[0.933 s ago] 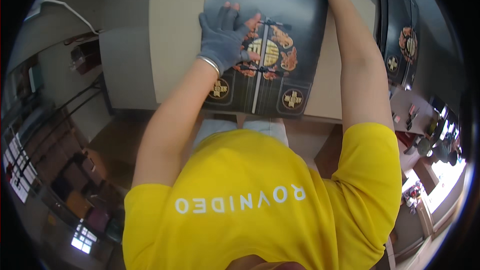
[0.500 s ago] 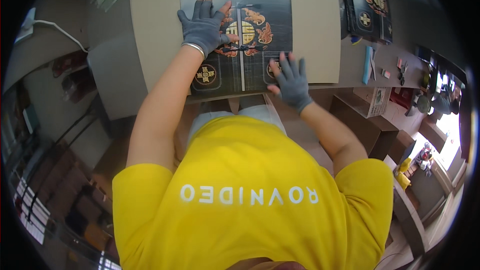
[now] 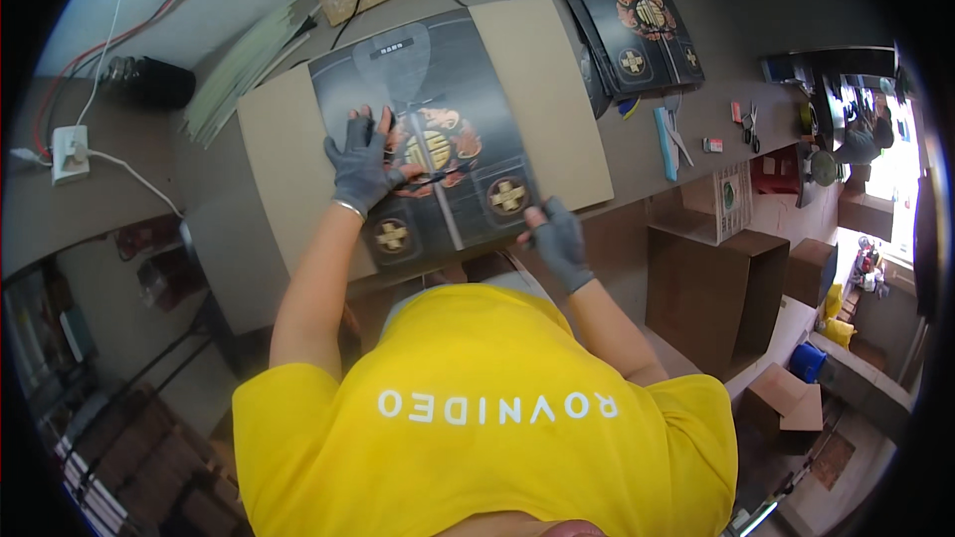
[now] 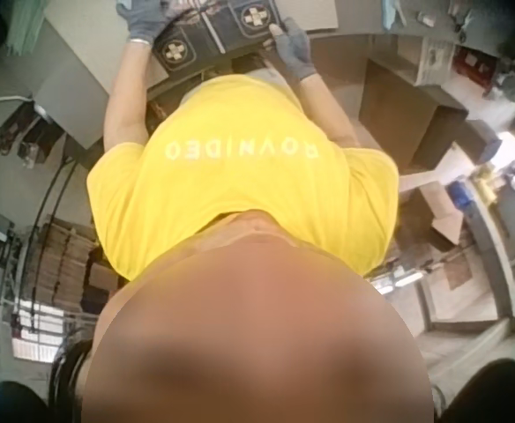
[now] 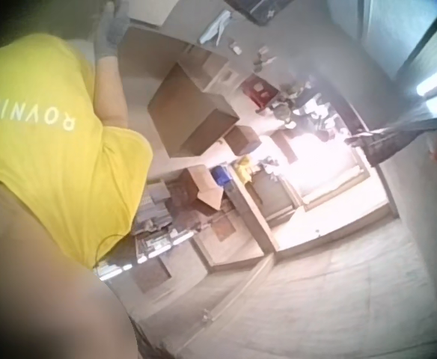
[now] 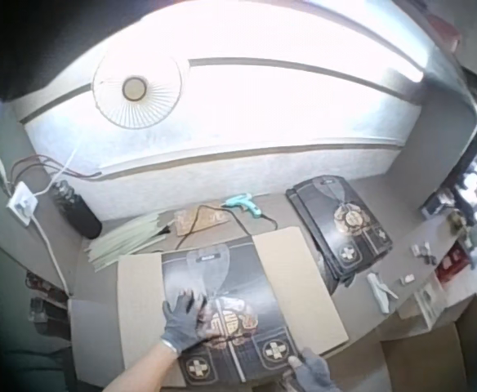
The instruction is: Folding and stacking printed cardboard inserts on a workbench.
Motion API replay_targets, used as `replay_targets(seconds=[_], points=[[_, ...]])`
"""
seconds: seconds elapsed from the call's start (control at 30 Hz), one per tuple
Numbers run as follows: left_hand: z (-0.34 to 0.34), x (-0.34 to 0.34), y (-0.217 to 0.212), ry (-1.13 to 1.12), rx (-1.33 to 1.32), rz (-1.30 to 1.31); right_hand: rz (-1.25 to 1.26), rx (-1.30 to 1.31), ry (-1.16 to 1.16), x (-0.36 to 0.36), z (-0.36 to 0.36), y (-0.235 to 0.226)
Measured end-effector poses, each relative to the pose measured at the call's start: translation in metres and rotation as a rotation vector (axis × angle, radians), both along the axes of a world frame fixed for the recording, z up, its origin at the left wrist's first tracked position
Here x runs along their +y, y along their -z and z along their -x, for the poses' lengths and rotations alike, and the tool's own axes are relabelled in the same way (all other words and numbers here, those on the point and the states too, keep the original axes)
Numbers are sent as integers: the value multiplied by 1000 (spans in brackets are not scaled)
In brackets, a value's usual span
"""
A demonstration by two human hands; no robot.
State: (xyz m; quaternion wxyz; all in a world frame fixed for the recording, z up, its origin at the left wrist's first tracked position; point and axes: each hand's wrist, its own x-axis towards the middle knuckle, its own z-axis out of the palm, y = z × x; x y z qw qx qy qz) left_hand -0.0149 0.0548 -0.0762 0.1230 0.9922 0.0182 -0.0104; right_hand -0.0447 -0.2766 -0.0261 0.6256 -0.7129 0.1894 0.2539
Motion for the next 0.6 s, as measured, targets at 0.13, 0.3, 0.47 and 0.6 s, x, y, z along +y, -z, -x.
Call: replay_targets(seconds=[0.13, 0.3, 0.47, 0.6], points=[[-18, 1, 0, 30, -274, 377, 191, -308, 193, -85, -100, -15], [31, 69, 7, -503, 25, 20, 249, -505, 409, -224, -254, -22], [90, 105, -18, -869, 247, -118, 392, -405, 392, -281, -351, -3], [95, 108, -12, -867, 363, 38, 597, -311, 415, -303, -380, 19]])
